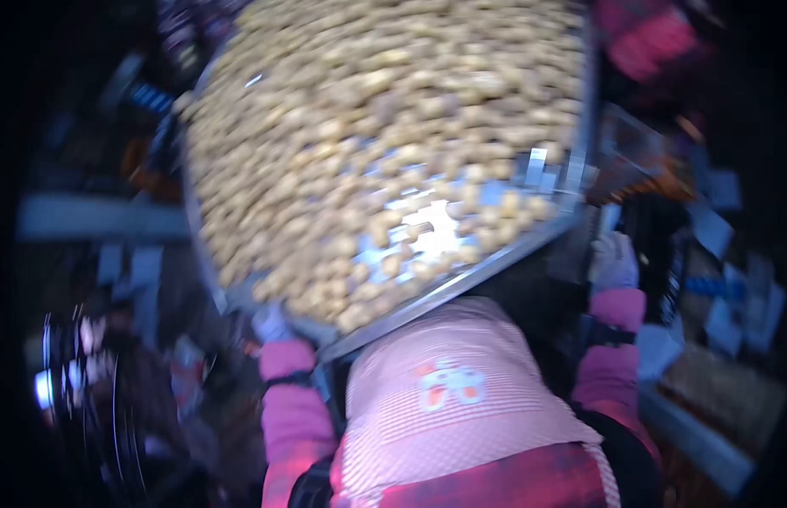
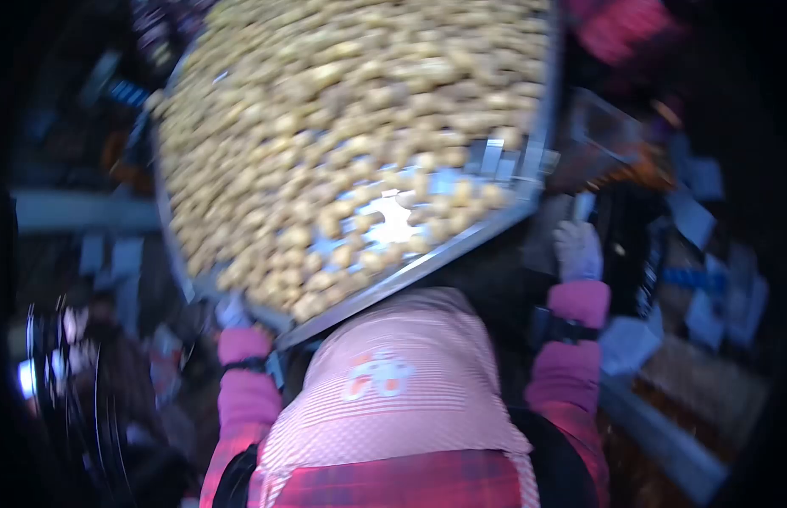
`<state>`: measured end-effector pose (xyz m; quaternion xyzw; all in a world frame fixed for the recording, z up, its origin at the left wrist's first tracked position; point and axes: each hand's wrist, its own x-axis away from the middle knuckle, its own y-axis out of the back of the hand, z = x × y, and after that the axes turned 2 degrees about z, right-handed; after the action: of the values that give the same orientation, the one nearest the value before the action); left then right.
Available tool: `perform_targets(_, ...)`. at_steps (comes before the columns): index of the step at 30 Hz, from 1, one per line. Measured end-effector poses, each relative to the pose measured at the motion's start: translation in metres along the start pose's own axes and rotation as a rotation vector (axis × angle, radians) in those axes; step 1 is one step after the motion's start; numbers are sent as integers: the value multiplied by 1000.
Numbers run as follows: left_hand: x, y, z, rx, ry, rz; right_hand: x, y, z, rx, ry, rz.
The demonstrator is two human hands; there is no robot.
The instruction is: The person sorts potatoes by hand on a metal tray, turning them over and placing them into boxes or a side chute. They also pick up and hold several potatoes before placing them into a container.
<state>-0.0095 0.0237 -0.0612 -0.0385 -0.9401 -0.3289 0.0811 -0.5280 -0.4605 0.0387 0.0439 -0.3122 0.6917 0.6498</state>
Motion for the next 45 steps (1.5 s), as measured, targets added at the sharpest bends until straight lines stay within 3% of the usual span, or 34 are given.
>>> perform_targets(1, -18, 6, 39, -78, -98, 13, -5, -30, -7, 56, -9, 21)
perform_targets(2, 10, 14, -20, -246, 56, -49, -26, -32, -15, 176, -1, 321)
perform_targets(3, 7, 8, -3, -208, -38, -153, -12, -79, -22, 446, 104, 205)
perform_targets(4, 6, 3, 11, 151, -46, -160, 3, -119, -36, 809, 387, 286)
perform_targets(5, 8, 8, 10, 155, -25, -182, 19, -150, -48, 1166, 698, 350)
perform_targets(6, 13, 17, -1, 333, 3, -100, 36, -170, -62, 1291, 787, 524)
perform_targets(7, 21, 31, -12, 510, 28, -20, 63, -201, -67, 1397, 636, 714)
perform_targets(8, 37, 49, -36, 517, 49, -42, 72, -212, -88, 1408, 888, 871)
perform_targets(9, 54, 68, -69, 595, 84, 19, 90, -235, -96, 1535, 605, 1018)
perform_targets(10, 62, 79, -81, 678, 114, 83, 92, -230, -122, 1636, 1126, 1049)
perform_targets(11, 61, 94, -60, 728, 117, 166, 100, -236, -135, 1748, 1166, 1069)
perform_targets(14, 83, 122, -32, 633, 154, 56, 123, -253, -169, 1767, 1210, 1027)
perform_targets(16, 94, 131, 1, 695, 178, 42, 142, -269, -185, 1824, 947, 1072)
perform_targets(19, 114, 135, 29, 724, 246, -74, 156, -289, -212, 1760, 861, 1197)
perform_targets(21, 120, 138, 47, 753, 273, -119, 168, -305, -223, 1794, 931, 1230)
perform_targets(24, 128, 138, 57, 701, 319, -41, 189, -324, -246, 1717, 815, 1350)
perform_targets(25, 129, 137, 56, 711, 321, -41, 202, -335, -252, 1718, 684, 1413)
perform_targets(27, 131, 135, 53, 748, 325, 5, 219, -345, -274, 1677, 695, 1504)
perform_targets(29, 131, 134, 56, 686, 308, 8, 222, -350, -286, 1307, 731, 1582)
perform_targets(30, 132, 137, 57, 723, 310, 47, 232, -368, -264, 1109, 505, 1551)
perform_targets(31, 134, 139, 56, 762, 312, 86, 227, -390, -238, 1168, 935, 1422)
perform_targets(32, 137, 142, 43, 743, 297, 43, 205, -396, -223, 1072, 798, 1278)
perform_targets(33, 139, 144, 40, 751, 295, 42, 165, -405, -211, 1251, 1004, 1145)
perform_targets(34, 141, 146, 39, 776, 320, 43, 121, -402, -203, 1265, 1342, 963)
perform_targets(35, 142, 146, 40, 800, 347, 43, 85, -395, -195, 1556, 1271, 819)
perform_targets(37, 145, 139, 59, 805, 317, 51, 60, -390, -205, 1782, 1290, 742)
perform_targets(39, 144, 130, 73, 836, 348, -34, 83, -388, -230, 1620, 1214, 1014)
perform_targets(40, 147, 131, 71, 830, 358, -10, 104, -391, -237, 1766, 1284, 1022)
perform_targets(41, 144, 131, 64, 818, 361, -18, 124, -393, -248, 1650, 1279, 1056)
perform_targets(42, 141, 129, 59, 807, 359, -29, 140, -397, -259, 1450, 1070, 1183)
perform_targets(43, 140, 127, 57, 804, 357, -14, 153, -398, -272, 1384, 1257, 1199)
perform_targets(45, 138, 126, 53, 764, 280, 26, 183, -394, -287, 1395, 1374, 1235)
